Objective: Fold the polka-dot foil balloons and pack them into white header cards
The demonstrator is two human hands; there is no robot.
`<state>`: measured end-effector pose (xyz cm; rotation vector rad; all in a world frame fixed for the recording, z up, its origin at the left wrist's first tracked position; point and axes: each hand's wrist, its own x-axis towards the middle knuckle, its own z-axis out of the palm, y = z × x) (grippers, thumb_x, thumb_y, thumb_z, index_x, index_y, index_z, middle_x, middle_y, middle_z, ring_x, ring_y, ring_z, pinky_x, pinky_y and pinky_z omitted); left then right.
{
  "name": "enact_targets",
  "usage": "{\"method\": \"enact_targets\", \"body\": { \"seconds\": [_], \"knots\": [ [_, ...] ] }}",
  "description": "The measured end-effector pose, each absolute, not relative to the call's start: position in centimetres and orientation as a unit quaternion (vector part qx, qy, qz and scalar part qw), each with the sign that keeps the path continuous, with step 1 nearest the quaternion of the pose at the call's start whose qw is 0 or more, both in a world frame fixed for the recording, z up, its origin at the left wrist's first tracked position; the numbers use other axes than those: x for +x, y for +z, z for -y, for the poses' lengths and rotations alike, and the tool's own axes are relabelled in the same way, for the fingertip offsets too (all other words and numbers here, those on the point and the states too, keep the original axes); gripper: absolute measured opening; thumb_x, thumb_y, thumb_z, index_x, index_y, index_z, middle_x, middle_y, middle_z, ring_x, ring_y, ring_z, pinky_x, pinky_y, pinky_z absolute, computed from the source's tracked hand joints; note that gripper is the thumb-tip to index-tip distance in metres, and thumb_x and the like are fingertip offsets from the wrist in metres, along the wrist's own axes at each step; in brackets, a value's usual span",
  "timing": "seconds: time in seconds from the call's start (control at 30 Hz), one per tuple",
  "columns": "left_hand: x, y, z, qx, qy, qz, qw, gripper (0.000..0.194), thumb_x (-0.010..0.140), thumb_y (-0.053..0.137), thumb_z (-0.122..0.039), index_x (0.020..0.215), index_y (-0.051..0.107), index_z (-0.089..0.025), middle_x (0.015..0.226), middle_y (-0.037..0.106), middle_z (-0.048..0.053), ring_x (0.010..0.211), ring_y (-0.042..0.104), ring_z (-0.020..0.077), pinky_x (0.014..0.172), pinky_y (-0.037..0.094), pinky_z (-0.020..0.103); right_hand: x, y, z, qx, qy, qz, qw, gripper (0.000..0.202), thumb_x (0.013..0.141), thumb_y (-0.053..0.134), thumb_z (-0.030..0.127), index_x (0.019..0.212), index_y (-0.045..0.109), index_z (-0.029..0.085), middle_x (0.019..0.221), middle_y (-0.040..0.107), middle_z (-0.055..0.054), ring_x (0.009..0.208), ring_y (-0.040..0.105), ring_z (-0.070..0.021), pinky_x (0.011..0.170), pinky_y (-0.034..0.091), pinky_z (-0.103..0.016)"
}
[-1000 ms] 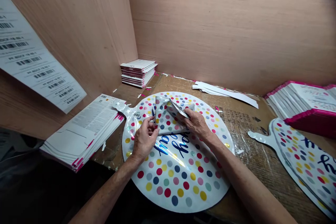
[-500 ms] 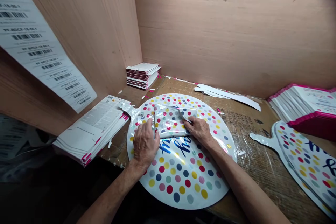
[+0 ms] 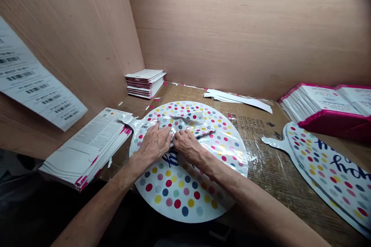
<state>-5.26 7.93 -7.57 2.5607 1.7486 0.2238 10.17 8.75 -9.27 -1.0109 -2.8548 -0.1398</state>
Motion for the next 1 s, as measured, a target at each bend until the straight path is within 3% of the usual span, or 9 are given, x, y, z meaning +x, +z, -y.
{"method": "enact_targets", "body": {
  "seconds": [0.1,0.2,0.3,0.4,0.5,0.6,0.67,0.83,1.0],
  "knots": [
    [-5.6,-6.1,-8.6,0.907,0.071,-0.411,0.056,0.065,0.077,0.043,0.004,0.136,0.055,-0.020,0.143,0.057,0.006,0.144,0.035,0.0260,0.115,0.036,0.043,14.1,-9.3,-7.6,-0.242,-0.026,0.969,0.043,0.026,0.095,0.048,0.013,0.114,0.066,0.014,0.117,0.068,-0.010,0.103,0.059,-0.0229,0.095,0.046,-0.037],
    [-7.0,-6.8,-9.3,0.904,0.023,-0.394,0.166,0.067,0.071,0.045,0.003,0.130,0.062,-0.024,0.141,0.058,0.006,0.138,0.044,0.0286,0.110,0.040,0.043,18.4,-10.1,-6.8,-0.233,0.102,0.957,0.139,0.033,0.099,0.045,0.023,0.128,0.060,0.021,0.133,0.062,-0.007,0.119,0.056,-0.0203,0.103,0.043,-0.035],
    [-8.4,-8.0,-9.8,0.832,0.099,-0.454,0.302,0.054,0.080,0.046,-0.012,0.130,0.063,-0.025,0.141,0.058,0.006,0.130,0.053,0.0283,0.103,0.046,0.038,20.1,-11.2,-8.0,-0.391,0.266,0.835,0.281,0.036,0.101,0.037,0.034,0.109,0.068,0.019,0.107,0.072,-0.006,0.097,0.066,-0.0198,0.082,0.051,-0.030],
    [-7.8,-8.5,-9.5,0.753,0.193,-0.511,0.367,0.046,0.088,0.045,-0.033,0.130,0.061,-0.021,0.124,0.069,0.006,0.117,0.061,0.0262,0.097,0.049,0.035,19.2,-11.6,-10.3,-0.559,0.275,0.716,0.315,0.043,0.098,0.039,0.045,0.081,0.066,0.017,0.076,0.068,-0.003,0.070,0.061,-0.0182,0.061,0.044,-0.027],
    [-5.1,-8.8,-9.1,0.689,0.223,-0.648,0.236,0.042,0.092,0.043,-0.038,0.123,0.062,-0.015,0.108,0.073,0.011,0.104,0.066,0.0264,0.092,0.050,0.037,17.1,-10.9,-12.0,-0.663,0.172,0.693,0.225,0.038,0.096,0.046,0.045,0.078,0.065,0.017,0.075,0.067,-0.005,0.071,0.060,-0.0182,0.062,0.040,-0.026],
    [-2.6,-9.3,-9.0,0.643,0.172,-0.744,0.060,0.035,0.093,0.047,-0.032,0.118,0.061,-0.013,0.102,0.071,0.015,0.100,0.065,0.0288,0.090,0.048,0.039,15.2,-9.5,-12.6,-0.713,0.072,0.693,0.072,0.033,0.097,0.047,0.040,0.088,0.068,0.016,0.084,0.070,-0.011,0.080,0.063,-0.0223,0.066,0.040,-0.028],
    [-1.7,-9.8,-9.1,0.644,0.133,-0.753,0.007,0.032,0.093,0.048,-0.032,0.114,0.062,-0.013,0.097,0.070,0.015,0.096,0.065,0.0298,0.087,0.048,0.039,14.3,-8.5,-13.0,-0.722,0.039,0.690,0.030,0.027,0.097,0.048,0.031,0.098,0.068,0.012,0.094,0.069,-0.016,0.088,0.064,-0.0259,0.070,0.042,-0.031],
    [-1.6,-10.9,-9.3,0.682,0.107,-0.723,-0.033,0.028,0.096,0.040,-0.027,0.105,0.062,-0.013,0.092,0.069,0.015,0.096,0.065,0.0296,0.086,0.046,0.039,12.2,-6.7,-15.7,-0.608,0.018,0.793,0.032,0.032,0.092,0.058,0.029,0.115,0.063,0.008,0.122,0.057,-0.023,0.110,0.054,-0.0313,0.087,0.040,-0.037],
    [-3.2,-10.8,-8.7,0.657,0.238,-0.715,0.026,0.038,0.092,0.053,-0.039,0.118,0.060,-0.012,0.103,0.070,0.015,0.103,0.062,0.0312,0.090,0.047,0.042,12.4,-6.4,-16.1,-0.520,0.089,0.849,0.025,0.023,0.091,0.062,0.034,0.104,0.066,0.016,0.110,0.065,-0.011,0.093,0.058,-0.0207,0.076,0.040,-0.028]
  ]
}}
